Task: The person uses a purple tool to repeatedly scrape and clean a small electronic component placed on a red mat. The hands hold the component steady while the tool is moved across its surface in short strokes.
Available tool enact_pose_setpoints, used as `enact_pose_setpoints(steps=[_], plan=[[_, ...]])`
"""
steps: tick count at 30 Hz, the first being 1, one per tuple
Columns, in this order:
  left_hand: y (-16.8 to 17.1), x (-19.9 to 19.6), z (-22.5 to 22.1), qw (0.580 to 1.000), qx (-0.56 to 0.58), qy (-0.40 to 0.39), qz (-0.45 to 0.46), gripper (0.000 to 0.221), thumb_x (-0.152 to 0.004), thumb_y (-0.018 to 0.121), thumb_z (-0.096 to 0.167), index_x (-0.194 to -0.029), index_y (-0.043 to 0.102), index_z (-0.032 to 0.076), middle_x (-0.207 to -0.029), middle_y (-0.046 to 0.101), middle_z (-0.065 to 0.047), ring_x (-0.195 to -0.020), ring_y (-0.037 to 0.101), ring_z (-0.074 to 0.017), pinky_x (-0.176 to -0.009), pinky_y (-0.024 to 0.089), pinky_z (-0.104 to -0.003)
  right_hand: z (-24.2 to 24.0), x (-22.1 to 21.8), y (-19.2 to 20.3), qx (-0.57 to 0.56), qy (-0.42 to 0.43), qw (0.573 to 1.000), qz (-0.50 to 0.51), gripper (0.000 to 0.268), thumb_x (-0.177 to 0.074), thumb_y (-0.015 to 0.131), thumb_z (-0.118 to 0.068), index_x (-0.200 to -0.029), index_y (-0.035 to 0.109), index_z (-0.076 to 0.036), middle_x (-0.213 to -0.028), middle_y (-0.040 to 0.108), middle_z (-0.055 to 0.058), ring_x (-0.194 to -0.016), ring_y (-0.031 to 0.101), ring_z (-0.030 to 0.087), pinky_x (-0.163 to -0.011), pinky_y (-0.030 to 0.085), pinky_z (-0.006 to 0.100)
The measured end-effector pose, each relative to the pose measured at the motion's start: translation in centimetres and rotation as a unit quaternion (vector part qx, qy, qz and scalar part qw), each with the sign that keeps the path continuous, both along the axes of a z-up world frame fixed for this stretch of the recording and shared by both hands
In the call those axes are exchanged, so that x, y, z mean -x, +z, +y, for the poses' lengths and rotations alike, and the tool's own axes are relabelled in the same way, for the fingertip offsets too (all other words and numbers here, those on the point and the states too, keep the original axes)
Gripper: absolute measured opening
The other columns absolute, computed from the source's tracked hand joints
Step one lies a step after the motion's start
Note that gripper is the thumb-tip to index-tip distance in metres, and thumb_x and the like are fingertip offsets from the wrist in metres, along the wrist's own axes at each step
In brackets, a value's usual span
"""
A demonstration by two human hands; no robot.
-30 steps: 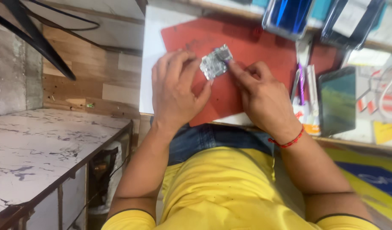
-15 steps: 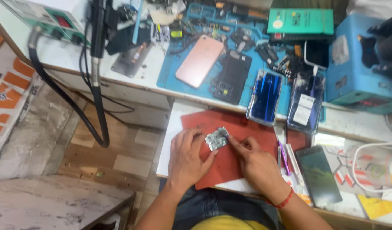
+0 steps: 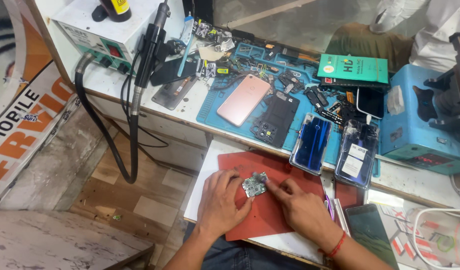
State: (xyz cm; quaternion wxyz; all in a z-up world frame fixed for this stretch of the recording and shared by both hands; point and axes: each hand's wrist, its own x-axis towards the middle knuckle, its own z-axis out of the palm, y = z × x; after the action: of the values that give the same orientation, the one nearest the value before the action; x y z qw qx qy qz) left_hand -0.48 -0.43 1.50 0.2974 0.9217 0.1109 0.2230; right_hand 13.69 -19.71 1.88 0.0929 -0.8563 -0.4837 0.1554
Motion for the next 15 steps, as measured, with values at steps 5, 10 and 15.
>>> enact_pose_setpoints(steps=[5, 10, 15], plan=[[0.1, -0.1, -0.3, 0.999, -0.027, 0.008, -0.016, 0.047, -0.071, 0.083, 0.028, -0.109, 0.068, 0.003, -0.119, 0.062, -0.011, -0.116, 0.054, -0.0327, -0.1, 0.04, -0.049, -1.4, 1.1, -0.4, -0.051, 0.066, 0.996, 0.024, 0.064, -0.082, 0.055, -0.008, -0.144, 0.056, -0.022, -0.108, 0.064, 0.01, -0.067, 0.07, 0.035, -0.059, 0.057, 0.047], [0.3, -0.5, -0.2, 1.0, -0.025, 0.013, 0.009, 0.049, -0.069, 0.083, 0.029, -0.108, 0.068, 0.005, -0.118, 0.061, -0.01, -0.114, 0.055, -0.0322, -0.098, 0.041, -0.048, -0.4, 0.9, 0.9, 0.01, -0.02, 1.0, -0.011, 0.068, -0.085, 0.053, -0.008, -0.151, 0.052, -0.026, -0.115, 0.062, 0.011, -0.062, 0.068, 0.037, -0.056, 0.057, 0.048], [0.0, -1.0, 0.0, 0.999, -0.032, 0.013, 0.017, 0.049, -0.068, 0.083, 0.029, -0.108, 0.067, 0.006, -0.118, 0.061, -0.009, -0.115, 0.054, -0.0322, -0.098, 0.04, -0.048, -0.1, 1.1, 0.8, -0.025, 0.031, 0.999, 0.029, 0.066, -0.084, 0.054, -0.009, -0.148, 0.054, -0.023, -0.109, 0.063, 0.011, -0.065, 0.069, 0.036, -0.06, 0.057, 0.049]])
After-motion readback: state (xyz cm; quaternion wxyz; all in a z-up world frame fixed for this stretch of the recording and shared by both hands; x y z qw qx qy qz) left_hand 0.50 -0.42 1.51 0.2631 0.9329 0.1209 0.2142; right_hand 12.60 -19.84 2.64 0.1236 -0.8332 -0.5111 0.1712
